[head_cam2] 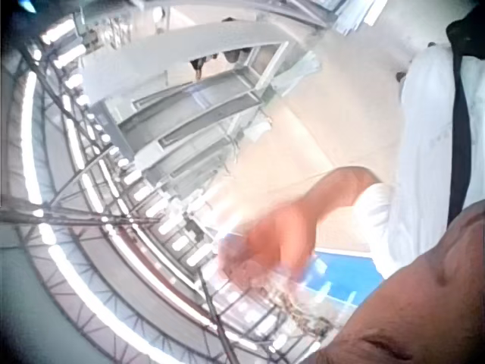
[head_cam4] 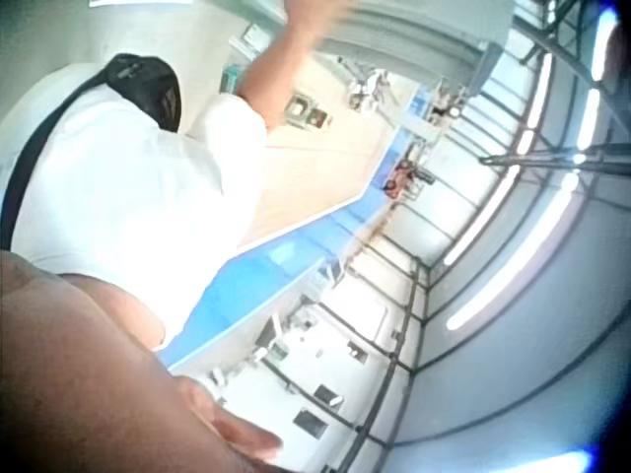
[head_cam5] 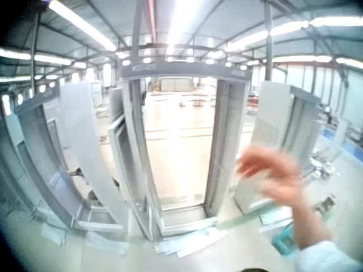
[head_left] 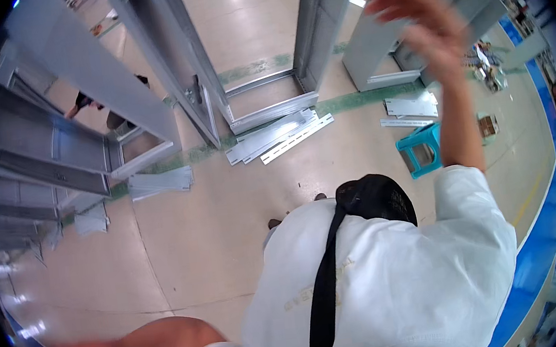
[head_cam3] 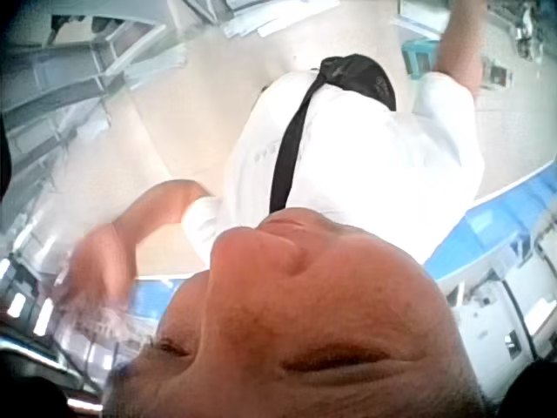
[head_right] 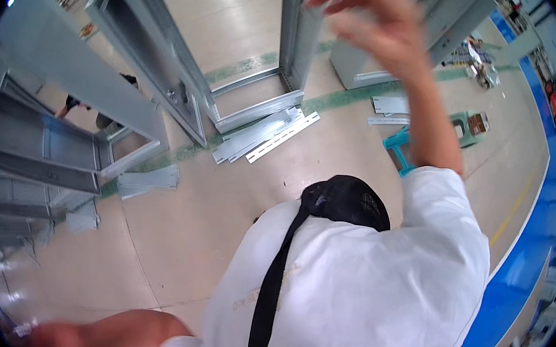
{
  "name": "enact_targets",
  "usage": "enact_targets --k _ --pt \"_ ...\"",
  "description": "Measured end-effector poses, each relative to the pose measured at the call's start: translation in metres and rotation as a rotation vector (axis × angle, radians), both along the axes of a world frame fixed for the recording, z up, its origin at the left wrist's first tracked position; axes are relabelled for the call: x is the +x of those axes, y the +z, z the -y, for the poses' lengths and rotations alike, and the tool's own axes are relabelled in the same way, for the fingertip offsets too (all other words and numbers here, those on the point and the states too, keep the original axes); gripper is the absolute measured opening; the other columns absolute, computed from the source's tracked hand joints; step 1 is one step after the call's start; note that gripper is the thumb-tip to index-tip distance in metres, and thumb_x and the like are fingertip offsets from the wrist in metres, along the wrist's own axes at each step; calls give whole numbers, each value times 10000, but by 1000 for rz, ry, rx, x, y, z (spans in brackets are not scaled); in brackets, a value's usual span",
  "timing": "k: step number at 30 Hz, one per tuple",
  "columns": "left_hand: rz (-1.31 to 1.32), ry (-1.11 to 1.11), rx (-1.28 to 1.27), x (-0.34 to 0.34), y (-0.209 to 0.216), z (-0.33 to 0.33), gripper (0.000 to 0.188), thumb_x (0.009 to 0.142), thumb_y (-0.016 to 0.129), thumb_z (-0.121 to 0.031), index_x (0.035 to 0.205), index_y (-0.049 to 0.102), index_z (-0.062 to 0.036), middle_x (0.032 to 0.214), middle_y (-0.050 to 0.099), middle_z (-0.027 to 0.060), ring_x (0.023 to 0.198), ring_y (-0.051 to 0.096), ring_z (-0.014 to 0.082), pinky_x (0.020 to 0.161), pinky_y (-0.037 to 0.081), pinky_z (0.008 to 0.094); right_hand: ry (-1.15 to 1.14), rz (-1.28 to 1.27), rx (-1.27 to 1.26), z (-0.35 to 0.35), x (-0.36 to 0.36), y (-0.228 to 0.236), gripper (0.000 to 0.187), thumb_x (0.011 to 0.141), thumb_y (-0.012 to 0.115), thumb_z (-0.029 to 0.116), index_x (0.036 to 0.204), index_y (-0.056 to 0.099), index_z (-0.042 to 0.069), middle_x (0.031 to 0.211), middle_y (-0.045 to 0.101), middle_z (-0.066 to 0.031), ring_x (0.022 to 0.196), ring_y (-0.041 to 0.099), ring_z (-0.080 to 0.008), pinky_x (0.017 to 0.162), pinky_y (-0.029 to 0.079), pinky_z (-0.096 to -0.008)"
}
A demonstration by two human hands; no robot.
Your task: The person picks up a metal bracket and fastens it to a vertical metal frame using screws. They then pick up a long metal rail and attach it to the frame, securing it with additional screws.
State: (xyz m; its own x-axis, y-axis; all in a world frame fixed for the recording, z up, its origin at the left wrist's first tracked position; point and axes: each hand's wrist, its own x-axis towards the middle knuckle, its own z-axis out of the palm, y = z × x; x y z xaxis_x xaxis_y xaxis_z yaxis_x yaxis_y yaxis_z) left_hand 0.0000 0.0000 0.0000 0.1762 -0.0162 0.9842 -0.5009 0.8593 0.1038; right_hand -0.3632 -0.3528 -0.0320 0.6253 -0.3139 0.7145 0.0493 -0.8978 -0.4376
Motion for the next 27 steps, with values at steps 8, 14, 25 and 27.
enact_targets --k 8,14,25,27 --pt "-810 84 2182 -75 -541 -108 419 930 651 -276 1265 601 -29 1171 663 84 1056 613 201 887 485 346 12 -344 2161 -94 -94 -271 572 972 544 480 1212 651 -29 1167 687 -116 1106 628 -211 1013 447 -341" --pt "-935 -99 2172 -125 -549 -94 397 940 651 -309 1228 610 -39 1066 664 53 1001 609 164 827 481 321 396 -256 1684 -58 -154 -275 497 975 567 422 1150 683 -28 1115 697 -119 1043 636 -190 966 463 -322" --pt "-454 -243 1582 -167 -298 223 450 923 665 -214 1307 559 -3 1222 628 119 1172 583 217 1016 432 356 395 -630 2081 -180 -344 -300 202 943 649 226 911 684 30 779 623 50 727 563 -81 639 473 -258" --pt "-270 -419 1461 -219 -258 253 467 886 684 -191 1296 571 3 1226 628 132 1179 581 231 1026 429 370 460 -433 2239 -198 -349 -279 179 933 655 140 1010 710 -11 876 703 -8 805 647 -118 738 537 -281"
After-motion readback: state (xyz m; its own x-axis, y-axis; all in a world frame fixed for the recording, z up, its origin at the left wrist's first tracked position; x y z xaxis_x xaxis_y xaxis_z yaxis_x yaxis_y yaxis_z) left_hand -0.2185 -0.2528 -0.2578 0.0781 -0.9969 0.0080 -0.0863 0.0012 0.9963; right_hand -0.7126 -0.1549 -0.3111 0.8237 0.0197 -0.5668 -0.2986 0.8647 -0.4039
